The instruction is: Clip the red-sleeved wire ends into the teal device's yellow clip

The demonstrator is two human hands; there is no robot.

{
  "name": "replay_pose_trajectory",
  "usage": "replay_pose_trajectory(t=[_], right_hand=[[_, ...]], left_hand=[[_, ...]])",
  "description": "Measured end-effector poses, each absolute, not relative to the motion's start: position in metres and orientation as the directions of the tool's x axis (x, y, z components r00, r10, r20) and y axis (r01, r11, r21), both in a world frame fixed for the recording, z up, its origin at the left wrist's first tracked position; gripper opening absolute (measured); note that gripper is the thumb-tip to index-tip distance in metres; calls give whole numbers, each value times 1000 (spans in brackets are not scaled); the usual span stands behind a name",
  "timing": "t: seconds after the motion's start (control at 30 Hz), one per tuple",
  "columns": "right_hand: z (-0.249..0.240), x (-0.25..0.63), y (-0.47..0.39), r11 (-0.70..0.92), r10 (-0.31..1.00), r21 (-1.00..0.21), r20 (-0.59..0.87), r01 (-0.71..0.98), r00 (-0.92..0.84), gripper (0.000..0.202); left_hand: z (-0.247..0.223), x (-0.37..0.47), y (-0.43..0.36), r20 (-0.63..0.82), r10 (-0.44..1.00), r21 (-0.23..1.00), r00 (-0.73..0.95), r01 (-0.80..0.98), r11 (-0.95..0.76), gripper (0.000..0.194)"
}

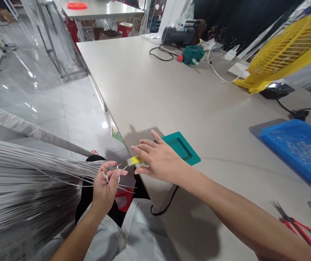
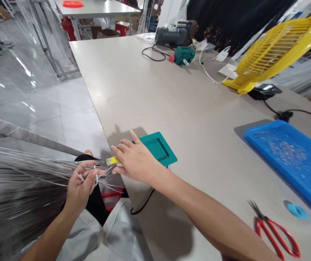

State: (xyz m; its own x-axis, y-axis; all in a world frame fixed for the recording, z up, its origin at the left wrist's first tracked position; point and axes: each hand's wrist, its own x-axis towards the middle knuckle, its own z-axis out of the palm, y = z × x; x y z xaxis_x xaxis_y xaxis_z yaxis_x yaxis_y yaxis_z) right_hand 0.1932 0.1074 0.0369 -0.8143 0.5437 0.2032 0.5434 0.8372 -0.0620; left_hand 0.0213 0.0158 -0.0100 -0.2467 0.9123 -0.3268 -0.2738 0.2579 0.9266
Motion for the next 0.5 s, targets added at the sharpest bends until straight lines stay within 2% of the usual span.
replay_pose_trajectory(t=[0.1, 0.17, 0.2, 0.27, 0.33, 0.4, 0.5], right_hand=[[34, 185, 86, 851, 520, -207, 452, 482, -725, 26], [29, 176, 71, 788, 615, -418, 502, 452, -608, 23], [25, 171, 65, 733, 672, -537, 477, 417, -566, 23], [18, 161, 59, 546, 784, -771, 332, 327, -524, 22], [12, 153, 57, 359, 830, -911, 214, 201, -514, 20], [7, 148, 59, 247, 841, -965, 170, 85, -513, 16], [2, 144, 59, 161, 845, -987, 148, -20, -514, 13]], left_hand=[[-6, 14, 12, -344, 910, 904, -231, -342, 256, 22], [-1, 10, 10, -369, 910, 868, -186, -418, 267, 20], [2, 9, 9, -382, 910, 846, -161, -457, 274, 20], [8, 7, 7, -408, 907, 803, -106, -514, 301, 21], [12, 7, 5, -434, 900, 768, -43, -539, 345, 23], [12, 7, 3, -455, 890, 748, 14, -537, 391, 24], [8, 7, 1, -465, 883, 752, 57, -501, 428, 24]])
